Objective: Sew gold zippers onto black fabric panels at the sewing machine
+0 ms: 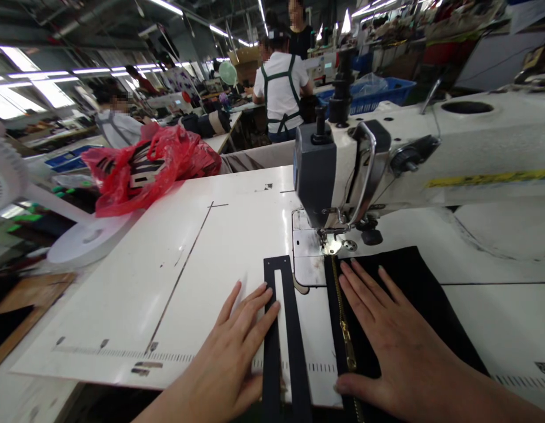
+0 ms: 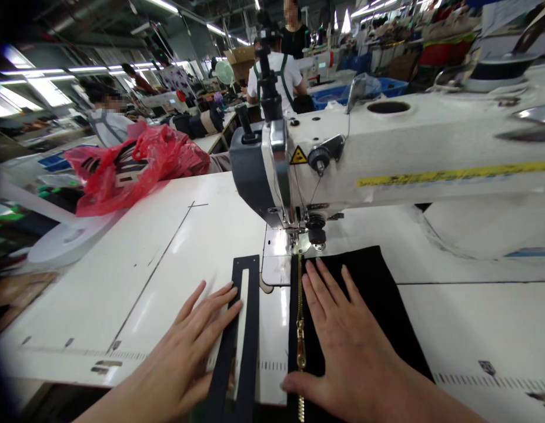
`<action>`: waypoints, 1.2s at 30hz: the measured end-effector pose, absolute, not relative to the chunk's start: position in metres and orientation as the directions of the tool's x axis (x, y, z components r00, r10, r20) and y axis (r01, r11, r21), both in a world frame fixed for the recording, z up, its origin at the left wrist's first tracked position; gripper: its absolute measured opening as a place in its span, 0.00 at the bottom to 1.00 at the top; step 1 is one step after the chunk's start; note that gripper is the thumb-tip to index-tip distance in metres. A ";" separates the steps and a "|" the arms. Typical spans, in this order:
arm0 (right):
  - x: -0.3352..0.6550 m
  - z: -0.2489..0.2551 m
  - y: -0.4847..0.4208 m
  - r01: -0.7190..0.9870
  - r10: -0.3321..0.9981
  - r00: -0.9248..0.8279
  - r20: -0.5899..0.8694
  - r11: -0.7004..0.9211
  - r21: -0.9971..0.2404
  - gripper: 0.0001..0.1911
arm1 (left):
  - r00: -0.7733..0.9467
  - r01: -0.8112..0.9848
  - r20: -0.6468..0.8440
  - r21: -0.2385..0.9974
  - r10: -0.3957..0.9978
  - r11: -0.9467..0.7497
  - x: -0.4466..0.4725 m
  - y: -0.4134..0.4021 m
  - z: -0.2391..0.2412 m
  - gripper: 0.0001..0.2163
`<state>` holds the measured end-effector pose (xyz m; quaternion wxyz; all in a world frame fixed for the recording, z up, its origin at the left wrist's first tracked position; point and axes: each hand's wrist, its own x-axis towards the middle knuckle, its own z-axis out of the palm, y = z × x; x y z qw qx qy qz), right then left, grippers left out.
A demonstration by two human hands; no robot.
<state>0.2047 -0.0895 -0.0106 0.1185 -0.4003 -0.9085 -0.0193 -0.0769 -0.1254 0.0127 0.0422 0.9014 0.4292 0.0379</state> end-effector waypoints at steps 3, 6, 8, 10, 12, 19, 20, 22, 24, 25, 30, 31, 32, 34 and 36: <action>0.205 -0.012 -0.090 0.735 0.724 -0.650 0.232 0.676 -0.053 0.56 | 0.619 0.768 0.094 0.136 0.779 -0.626 -0.075 -0.120 0.010 0.27; 0.205 -0.012 -0.090 0.735 0.723 -0.648 0.237 0.676 -0.050 0.56 | 0.573 0.774 0.225 0.166 0.788 -0.611 -0.072 -0.113 0.004 0.19; 0.205 -0.011 -0.090 0.733 0.719 -0.649 0.246 0.679 -0.051 0.57 | 0.555 0.774 0.289 0.166 0.780 -0.612 -0.070 -0.108 -0.001 0.15; 0.207 -0.007 -0.088 0.720 0.706 -0.661 0.256 0.692 -0.048 0.54 | 0.560 0.765 0.329 0.147 0.760 -0.627 -0.070 -0.101 -0.005 0.15; 0.210 -0.004 -0.084 0.711 0.696 -0.672 0.253 0.702 -0.042 0.42 | 0.555 0.764 0.361 0.137 0.750 -0.631 -0.072 -0.094 -0.008 0.16; 0.210 -0.013 -0.076 0.741 0.691 -0.643 0.330 0.671 0.039 0.26 | 0.473 0.734 0.548 0.188 0.690 -0.652 -0.062 -0.087 0.008 0.14; 0.209 -0.016 -0.077 0.736 0.679 -0.646 0.349 0.676 0.046 0.26 | 0.464 0.722 0.578 0.193 0.671 -0.665 -0.056 -0.087 0.012 0.15; 0.207 -0.019 -0.078 0.720 0.657 -0.656 0.371 0.692 0.049 0.26 | 0.471 0.696 0.611 0.187 0.637 -0.694 -0.040 -0.086 0.015 0.16; 0.207 -0.020 -0.079 0.709 0.646 -0.662 0.380 0.704 0.040 0.27 | 0.521 0.677 0.598 0.145 0.609 -0.721 -0.021 -0.081 0.013 0.15; 0.207 -0.020 -0.079 0.709 0.648 -0.661 0.378 0.705 0.031 0.27 | 0.554 0.673 0.577 0.114 0.600 -0.731 -0.012 -0.078 0.011 0.14; 0.209 -0.018 -0.080 0.709 0.657 -0.656 0.372 0.706 0.003 0.29 | 0.632 0.671 0.490 0.041 0.600 -0.740 0.012 -0.066 -0.005 0.11; 0.209 -0.018 -0.080 0.709 0.657 -0.653 0.377 0.705 -0.002 0.30 | 0.639 0.666 0.480 0.046 0.601 -0.745 0.012 -0.066 -0.006 0.11; 0.209 -0.018 -0.080 0.710 0.657 -0.650 0.382 0.704 -0.004 0.30 | 0.647 0.660 0.467 0.053 0.603 -0.749 0.012 -0.066 -0.006 0.12; 0.208 -0.018 -0.079 0.713 0.657 -0.645 0.391 0.701 -0.001 0.30 | 0.663 0.654 0.430 0.066 0.613 -0.754 0.009 -0.067 -0.004 0.12; 0.206 -0.018 -0.078 0.721 0.663 -0.636 0.395 0.693 -0.004 0.30 | 0.668 0.659 0.393 0.082 0.632 -0.748 0.008 -0.067 -0.003 0.13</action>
